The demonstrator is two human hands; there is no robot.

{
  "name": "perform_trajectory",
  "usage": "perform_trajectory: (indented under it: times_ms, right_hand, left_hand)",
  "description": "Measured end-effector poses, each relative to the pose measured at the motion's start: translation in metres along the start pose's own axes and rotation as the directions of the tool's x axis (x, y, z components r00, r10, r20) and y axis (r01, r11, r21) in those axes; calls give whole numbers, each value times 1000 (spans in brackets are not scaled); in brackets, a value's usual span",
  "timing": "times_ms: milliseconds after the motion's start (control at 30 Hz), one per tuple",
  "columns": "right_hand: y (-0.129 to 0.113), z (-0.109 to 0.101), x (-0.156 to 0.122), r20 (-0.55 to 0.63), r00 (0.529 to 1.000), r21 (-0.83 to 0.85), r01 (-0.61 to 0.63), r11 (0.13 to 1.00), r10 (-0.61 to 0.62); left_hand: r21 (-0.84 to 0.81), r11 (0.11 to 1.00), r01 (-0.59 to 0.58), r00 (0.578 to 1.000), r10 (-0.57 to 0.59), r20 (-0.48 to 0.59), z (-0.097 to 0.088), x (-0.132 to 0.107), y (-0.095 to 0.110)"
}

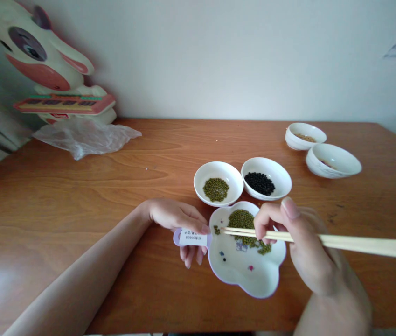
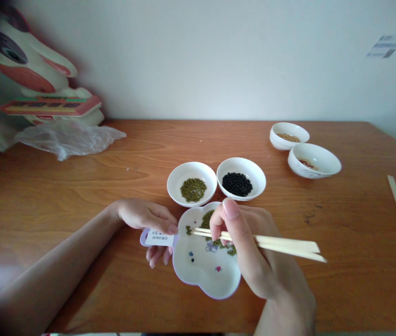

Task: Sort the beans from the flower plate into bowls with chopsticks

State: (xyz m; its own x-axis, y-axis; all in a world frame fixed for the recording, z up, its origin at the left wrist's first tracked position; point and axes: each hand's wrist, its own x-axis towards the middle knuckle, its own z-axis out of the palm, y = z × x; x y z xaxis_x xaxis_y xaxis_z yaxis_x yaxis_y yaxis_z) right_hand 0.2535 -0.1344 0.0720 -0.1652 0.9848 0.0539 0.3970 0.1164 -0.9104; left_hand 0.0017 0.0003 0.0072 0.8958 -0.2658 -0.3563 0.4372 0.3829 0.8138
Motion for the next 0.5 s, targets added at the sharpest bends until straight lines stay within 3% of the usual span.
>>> perform_trajectory:
  times_ms: [500]
  right_hand:
    - [1, 5, 2, 31, 999, -66, -29, 997, 31]
  left_hand:
    - [-10, 1000, -4, 1000, 4, -12, 1, 1, 0]
